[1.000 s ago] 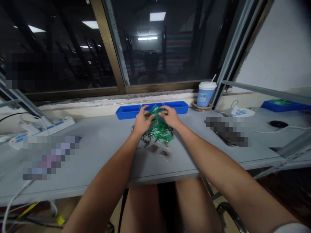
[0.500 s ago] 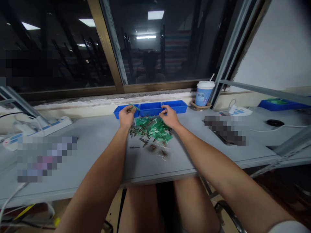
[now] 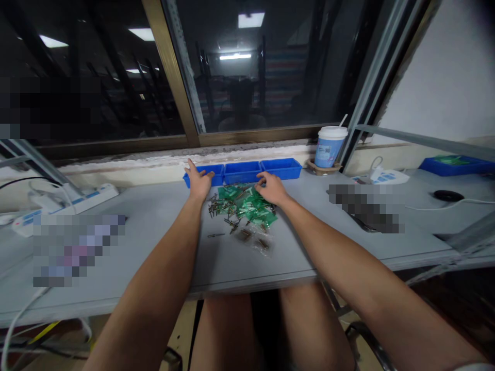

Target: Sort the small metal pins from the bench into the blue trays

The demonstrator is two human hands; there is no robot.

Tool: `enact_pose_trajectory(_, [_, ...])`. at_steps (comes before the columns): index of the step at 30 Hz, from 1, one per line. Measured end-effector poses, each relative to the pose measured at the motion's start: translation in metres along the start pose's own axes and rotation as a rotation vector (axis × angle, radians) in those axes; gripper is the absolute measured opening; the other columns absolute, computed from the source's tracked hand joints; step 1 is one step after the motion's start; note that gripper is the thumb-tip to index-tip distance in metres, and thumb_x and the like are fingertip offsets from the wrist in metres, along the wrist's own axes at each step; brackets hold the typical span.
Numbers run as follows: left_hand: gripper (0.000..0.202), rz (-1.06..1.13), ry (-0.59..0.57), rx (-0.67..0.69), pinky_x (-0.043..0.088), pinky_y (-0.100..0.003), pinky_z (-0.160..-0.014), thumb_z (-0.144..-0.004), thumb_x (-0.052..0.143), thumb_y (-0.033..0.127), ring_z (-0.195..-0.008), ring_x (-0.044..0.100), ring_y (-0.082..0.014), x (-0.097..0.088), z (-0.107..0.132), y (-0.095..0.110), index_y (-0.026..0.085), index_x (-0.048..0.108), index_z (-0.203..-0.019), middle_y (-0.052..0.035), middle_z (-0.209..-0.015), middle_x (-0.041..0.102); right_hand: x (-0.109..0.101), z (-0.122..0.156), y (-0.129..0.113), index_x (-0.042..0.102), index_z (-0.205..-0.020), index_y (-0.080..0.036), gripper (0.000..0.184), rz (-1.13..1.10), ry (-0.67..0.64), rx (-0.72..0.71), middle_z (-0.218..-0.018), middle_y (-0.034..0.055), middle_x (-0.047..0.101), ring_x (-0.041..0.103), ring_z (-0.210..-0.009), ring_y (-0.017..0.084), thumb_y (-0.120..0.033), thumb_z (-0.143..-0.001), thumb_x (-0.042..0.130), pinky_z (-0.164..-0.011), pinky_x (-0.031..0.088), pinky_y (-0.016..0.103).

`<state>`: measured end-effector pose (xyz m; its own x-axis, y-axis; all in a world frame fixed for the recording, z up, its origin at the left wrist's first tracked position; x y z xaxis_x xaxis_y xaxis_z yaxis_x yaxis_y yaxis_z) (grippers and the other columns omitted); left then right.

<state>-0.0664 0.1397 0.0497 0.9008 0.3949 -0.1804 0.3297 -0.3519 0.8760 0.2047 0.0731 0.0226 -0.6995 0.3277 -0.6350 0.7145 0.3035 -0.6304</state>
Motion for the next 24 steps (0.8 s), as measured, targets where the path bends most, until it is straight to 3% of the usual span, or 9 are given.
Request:
enact_pose_trajectory(2, [0.087,-0.078,0.058,-0.015,0.052,-0.037,-0.099,-0.074,0.065,0.01,-0.106,0.065,-0.0226,-0.009,0.005,0.002,0.015,0.026,-0.151,-0.0219,-0.156,0.021,0.001,0.001,0.0,0.063,-0.117,-0.017,0.036,0.009,-0.017,0.006,-0.105,0.0082,0.071,0.059,-0.106,0.024,-0.03,-0.083,0.059,-0.094,0.046,0.037])
enact_pose_trajectory(3, [0.08,-0.125,0.082,-0.008,0.049,-0.037,-0.103,-0.075,0.063,0.009,-0.105,0.065,-0.0219,-0.013,0.009,0.005,0.013,0.031,-0.148,-0.0219,-0.156,0.021,0.002,0.002,-0.001,0.064,-0.117,-0.017,0.037,0.017,-0.027,0.007,-0.11,0.0095,0.07,0.058,-0.111,0.025,-0.033,-0.084,0.06,-0.097,0.045,0.038])
enact_pose_trajectory(5, [0.067,-0.228,0.087,0.042,0.047,-0.038,-0.106,-0.074,0.06,0.007,-0.104,0.065,-0.0216,-0.016,0.018,0.013,0.013,0.044,-0.139,-0.019,-0.15,0.034,0.005,0.005,-0.003,0.065,-0.116,-0.017,0.041,0.048,-0.072,0.017,-0.119,0.0117,0.068,0.054,-0.118,0.027,-0.042,-0.084,0.061,-0.101,0.042,0.04])
enact_pose_trajectory(8, [0.043,-0.393,-0.059,0.164,0.047,-0.041,-0.104,-0.076,0.06,0.011,-0.107,0.063,-0.0248,0.001,0.036,0.029,0.014,0.061,-0.119,-0.0137,-0.129,0.057,0.015,0.009,-0.002,0.067,-0.116,-0.016,0.052,0.128,-0.176,0.047,-0.126,0.0149,0.065,0.051,-0.123,0.033,-0.054,-0.081,0.063,-0.103,0.04,0.045])
enact_pose_trajectory(11, [0.027,-0.532,-0.298,0.267,0.046,-0.04,-0.105,-0.084,0.058,0.022,-0.113,0.061,-0.0267,0.034,0.06,0.041,0.015,0.068,-0.108,-0.012,-0.117,0.067,0.02,0.01,-0.001,0.068,-0.116,-0.016,0.052,0.155,-0.222,0.055,-0.124,0.015,0.066,0.054,-0.121,0.033,-0.053,-0.08,0.065,-0.1,0.043,0.043])
enact_pose_trajectory(14, [0.029,-0.602,-0.532,0.427,0.045,-0.038,-0.105,-0.089,0.055,0.033,-0.115,0.061,-0.0252,0.069,0.09,0.056,0.018,0.069,-0.109,-0.0098,-0.119,0.069,0.018,0.01,-0.002,0.068,-0.115,-0.016,0.044,0.119,-0.201,0.057,-0.118,0.0121,0.07,0.061,-0.113,0.028,-0.044,-0.082,0.065,-0.097,0.046,0.038])
enact_pose_trajectory(17, [0.037,-0.643,-0.673,0.526,0.044,-0.039,-0.107,-0.091,0.051,0.039,-0.12,0.059,-0.0258,0.09,0.112,0.061,0.017,0.067,-0.116,-0.0108,-0.125,0.067,0.014,0.009,-0.007,0.071,-0.11,-0.018,0.034,0.102,-0.149,0.031,-0.116,0.0099,0.072,0.064,-0.11,0.026,-0.036,-0.082,0.066,-0.097,0.046,0.035])
enact_pose_trajectory(24, [0.046,-0.664,-0.741,0.521,0.037,-0.036,-0.113,-0.094,0.045,0.04,-0.132,0.05,-0.0235,0.098,0.12,0.053,0.019,0.056,-0.134,-0.0088,-0.14,0.057,0.004,0.005,-0.002,0.073,-0.089,-0.02,0.017,-0.008,-0.037,0.036,-0.099,0.005,0.075,0.067,-0.097,0.023,-0.031,-0.076,0.07,-0.092,0.049,0.036])
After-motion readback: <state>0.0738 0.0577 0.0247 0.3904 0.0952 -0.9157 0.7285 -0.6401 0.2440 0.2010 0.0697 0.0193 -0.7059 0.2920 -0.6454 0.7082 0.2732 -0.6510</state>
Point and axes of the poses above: each hand's wrist, its own z-axis away from the middle knuckle, its own x-axis out of the palm, y = z × x, the point moved 10 cm from there along -z, towards the middle knuckle
